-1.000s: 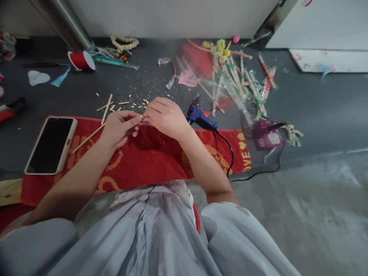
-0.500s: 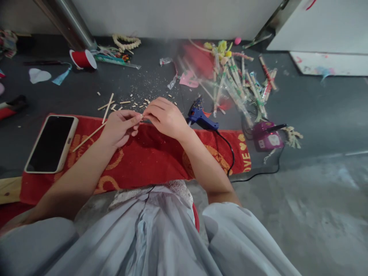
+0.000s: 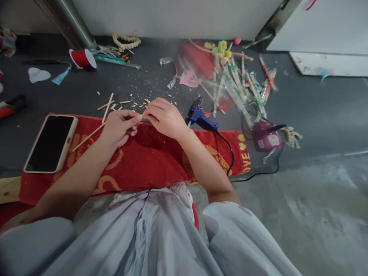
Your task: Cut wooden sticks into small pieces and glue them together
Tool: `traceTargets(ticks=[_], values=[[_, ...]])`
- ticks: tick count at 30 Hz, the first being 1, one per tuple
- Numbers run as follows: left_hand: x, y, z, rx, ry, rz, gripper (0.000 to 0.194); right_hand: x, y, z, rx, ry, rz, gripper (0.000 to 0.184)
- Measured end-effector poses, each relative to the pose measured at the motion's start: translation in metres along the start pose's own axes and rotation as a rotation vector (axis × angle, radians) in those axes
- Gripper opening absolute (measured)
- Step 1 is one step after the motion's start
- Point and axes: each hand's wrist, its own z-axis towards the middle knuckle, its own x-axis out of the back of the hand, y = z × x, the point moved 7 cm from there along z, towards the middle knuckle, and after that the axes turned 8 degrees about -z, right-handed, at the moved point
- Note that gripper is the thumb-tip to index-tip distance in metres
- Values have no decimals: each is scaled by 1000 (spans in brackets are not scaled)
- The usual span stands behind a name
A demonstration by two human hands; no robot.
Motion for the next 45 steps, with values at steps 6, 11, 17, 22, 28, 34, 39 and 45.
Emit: traceTargets(ticks=[6,11,17,22,28,34,39,45], values=[[-2,1,0,1,-23,-3,31,0,1,0,4,10,-8,21],[-2,8,-2,-49,-2,7,28,15,2,1,-105,87,10,19],[5,33,-15,-469,57,306,15,15,4,2,-238,79,201,21],[-5,54,-34,-891,40,672,12,12,2,4,-251,69,376,21],[-11,52,-45,-1177,-39,907,13,11,0,3,-259,60,487,25],[-12,51,-54,-1294,-98,903,13,11,-2,3,-225,81,519,25],[-15,54,-59,-1354,-110,940,16,10,-4,3,-228,97,534,25],[-15,57,-57,-1306,-61,838,18,10,-4,3,-242,142,514,27]])
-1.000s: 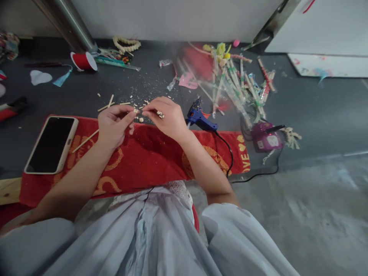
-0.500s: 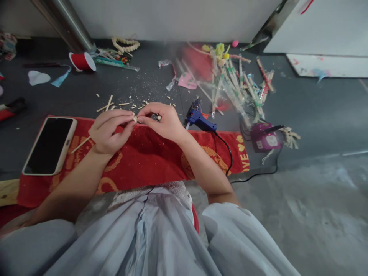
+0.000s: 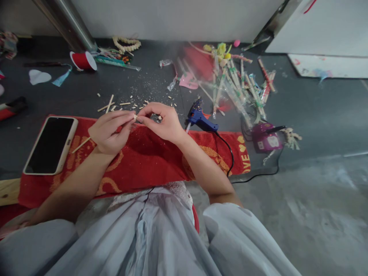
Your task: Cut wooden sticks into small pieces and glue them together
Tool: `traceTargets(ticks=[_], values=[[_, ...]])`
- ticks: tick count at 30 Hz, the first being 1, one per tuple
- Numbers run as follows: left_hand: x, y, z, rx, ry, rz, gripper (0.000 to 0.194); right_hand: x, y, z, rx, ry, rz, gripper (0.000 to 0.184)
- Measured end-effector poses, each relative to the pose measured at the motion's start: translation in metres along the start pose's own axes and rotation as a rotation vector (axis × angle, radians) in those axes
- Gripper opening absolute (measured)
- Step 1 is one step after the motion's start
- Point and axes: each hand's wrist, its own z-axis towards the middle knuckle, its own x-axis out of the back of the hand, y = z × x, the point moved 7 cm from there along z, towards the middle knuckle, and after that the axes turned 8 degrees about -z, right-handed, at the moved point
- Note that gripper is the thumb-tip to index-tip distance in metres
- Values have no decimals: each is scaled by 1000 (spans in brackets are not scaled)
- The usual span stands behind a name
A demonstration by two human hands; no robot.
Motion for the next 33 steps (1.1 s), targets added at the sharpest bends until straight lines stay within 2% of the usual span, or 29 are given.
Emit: traceTargets(ticks=[8,18,22,28,33], values=[[-4,-10,-1,197,73,-127,13,4,-1,-1,42,66,-86,29],[-12,-26,-9,427,132,-468,12,5,-9,-4,184,51,-292,25],[-16,-32,-12,518,158,-519,14,5,-8,-5,218,66,-262,24],[-21,-42,-19,666,149,-539,18,9,-7,-2,109,45,-221,29],[-22,-43,-17,684,140,-644,14,20,-1,-1,24,116,-245,34]])
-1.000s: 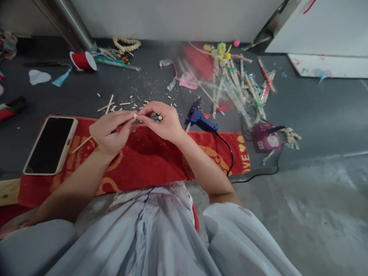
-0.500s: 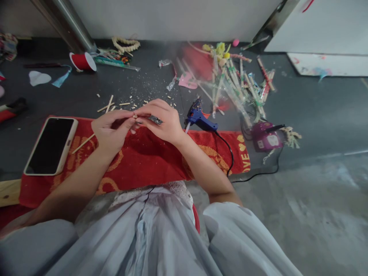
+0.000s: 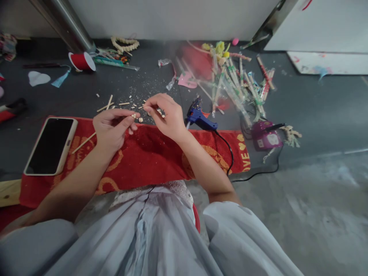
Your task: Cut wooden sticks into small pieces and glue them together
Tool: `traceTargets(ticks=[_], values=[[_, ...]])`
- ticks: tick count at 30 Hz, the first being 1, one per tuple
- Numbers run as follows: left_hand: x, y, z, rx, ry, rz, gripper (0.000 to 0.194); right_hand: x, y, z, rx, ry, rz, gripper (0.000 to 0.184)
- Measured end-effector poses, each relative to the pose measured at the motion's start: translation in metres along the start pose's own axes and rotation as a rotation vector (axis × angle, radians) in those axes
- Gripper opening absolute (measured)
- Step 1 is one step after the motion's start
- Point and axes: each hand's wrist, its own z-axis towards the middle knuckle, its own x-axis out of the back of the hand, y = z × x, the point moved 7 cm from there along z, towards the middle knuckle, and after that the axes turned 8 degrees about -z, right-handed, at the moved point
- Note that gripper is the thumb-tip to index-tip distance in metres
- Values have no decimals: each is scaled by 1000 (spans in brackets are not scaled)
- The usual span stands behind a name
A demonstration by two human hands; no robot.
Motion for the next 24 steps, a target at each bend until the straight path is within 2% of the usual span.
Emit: traceTargets(ticks=[6,14,20,24], values=[[-2,4,2,17,-1,-147,11,6,6,1,-51,43,16,33],[0,1,1,41,26,-64,21,-3,-6,1,23,-50,57,30],[2,1,2,-14,11,-69,11,-11,-7,-1,33,-112,98,31],[1,1,2,-31,-24,39,9,-15,-5,-2,24,-135,88,30]])
